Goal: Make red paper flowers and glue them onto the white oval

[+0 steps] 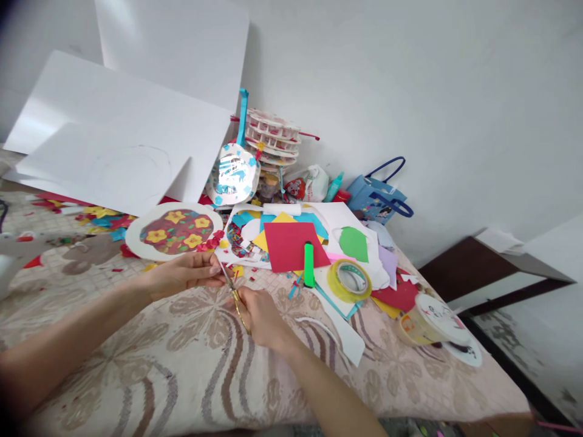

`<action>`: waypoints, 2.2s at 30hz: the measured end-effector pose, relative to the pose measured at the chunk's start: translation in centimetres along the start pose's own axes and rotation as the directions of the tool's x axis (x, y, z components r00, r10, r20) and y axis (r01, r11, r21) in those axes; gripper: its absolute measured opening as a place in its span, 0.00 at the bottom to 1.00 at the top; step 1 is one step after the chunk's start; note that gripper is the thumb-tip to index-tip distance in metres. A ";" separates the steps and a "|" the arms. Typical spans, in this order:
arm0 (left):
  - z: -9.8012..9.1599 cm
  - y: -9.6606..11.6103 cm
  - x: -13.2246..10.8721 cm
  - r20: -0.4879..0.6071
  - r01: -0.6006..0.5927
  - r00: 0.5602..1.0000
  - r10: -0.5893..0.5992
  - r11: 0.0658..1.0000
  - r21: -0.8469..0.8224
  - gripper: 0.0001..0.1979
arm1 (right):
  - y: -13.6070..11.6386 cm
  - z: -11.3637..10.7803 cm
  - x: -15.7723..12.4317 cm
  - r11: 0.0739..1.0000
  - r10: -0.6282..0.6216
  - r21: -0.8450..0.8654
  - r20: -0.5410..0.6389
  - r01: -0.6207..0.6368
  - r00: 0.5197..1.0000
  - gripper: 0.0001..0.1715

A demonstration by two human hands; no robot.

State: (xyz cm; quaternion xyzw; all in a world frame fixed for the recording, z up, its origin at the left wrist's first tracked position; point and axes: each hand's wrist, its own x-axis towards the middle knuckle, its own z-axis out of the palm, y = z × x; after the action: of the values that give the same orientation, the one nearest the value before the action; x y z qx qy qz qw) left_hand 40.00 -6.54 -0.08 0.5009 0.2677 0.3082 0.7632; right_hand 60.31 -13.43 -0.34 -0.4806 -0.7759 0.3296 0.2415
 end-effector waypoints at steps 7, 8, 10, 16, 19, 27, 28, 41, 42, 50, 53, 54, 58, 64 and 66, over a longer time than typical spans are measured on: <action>-0.2 0.0 0.2 0.014 0.030 0.999 -0.030 0.999 0.014 0.05 | 0.8 -0.5 -0.1 0.926 0.131 0.323 0.212 -0.196 0.968 0.26; -0.1 0.0 0.2 0.016 0.034 0.999 -0.034 0.999 0.014 0.05 | 0.9 -0.6 -0.2 0.904 0.126 0.371 0.240 -0.211 0.962 0.27; 0.0 0.1 0.1 0.019 0.043 0.999 -0.043 0.999 0.012 0.05 | 1.1 -0.8 -0.3 0.886 0.093 0.419 0.259 -0.198 0.961 0.29; 0.4 0.4 -0.1 -0.010 0.074 0.997 -0.074 0.997 0.004 0.07 | 1.9 -1.2 0.0 0.932 0.048 0.338 0.232 -0.127 0.971 0.30; 0.4 0.5 -0.1 -0.007 0.079 0.997 -0.079 0.997 0.002 0.07 | 2.0 -1.3 0.1 0.962 0.047 0.255 0.203 -0.100 0.978 0.31; 0.3 0.4 -0.1 0.013 0.078 0.997 -0.078 0.997 0.013 0.06 | 1.3 -1.5 -0.1 0.980 0.069 0.175 0.173 -0.099 0.983 0.28; 0.4 0.5 -0.1 0.010 0.079 0.997 -0.079 0.997 0.011 0.06 | 1.3 -1.5 -0.1 0.981 0.075 0.164 0.170 -0.103 0.983 0.26; 0.8 0.4 -0.1 -0.018 0.080 0.997 -0.081 0.996 -0.024 0.10 | 1.0 -0.9 -0.2 0.984 0.067 0.158 0.103 -0.083 0.992 0.17; 0.8 0.4 -0.1 -0.018 0.081 0.997 -0.081 0.997 -0.020 0.10 | 1.2 -0.7 -0.2 0.974 0.074 0.206 0.111 -0.096 0.991 0.17; 1.0 -0.5 0.1 -0.055 0.059 0.997 -0.056 0.997 0.040 0.07 | 1.9 0.0 0.7 0.824 0.143 0.564 -0.123 -0.049 0.982 0.20; 1.6 -0.9 0.2 -0.070 0.046 0.997 -0.042 0.997 0.056 0.09 | 1.4 -0.2 0.9 0.823 0.151 0.568 -0.226 0.004 0.962 0.19; 1.7 -1.0 0.2 -0.072 0.046 0.997 -0.041 0.997 0.059 0.09 | 1.1 -0.2 0.9 0.827 0.142 0.562 -0.236 0.016 0.961 0.20; 2.0 -1.5 0.3 -0.071 0.052 0.996 -0.048 0.996 0.067 0.09 | 0.6 0.2 0.9 0.833 0.108 0.552 -0.203 0.022 0.973 0.22; 1.8 -2.0 0.4 -0.091 0.065 0.994 -0.062 0.997 0.039 0.10 | 0.6 1.1 1.0 0.787 0.105 0.616 -0.101 -0.020 0.989 0.23; 1.9 -1.9 0.4 -0.098 0.075 0.993 -0.069 0.996 0.058 0.11 | 0.6 1.0 1.0 0.784 0.105 0.620 -0.083 -0.031 0.991 0.24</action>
State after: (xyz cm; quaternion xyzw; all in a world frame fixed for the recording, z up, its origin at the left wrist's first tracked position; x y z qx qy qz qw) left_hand 41.98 -7.99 -1.23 0.4987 0.3312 0.2960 0.7443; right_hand 59.55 -12.58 -1.43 -0.4206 -0.5928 0.5458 0.4169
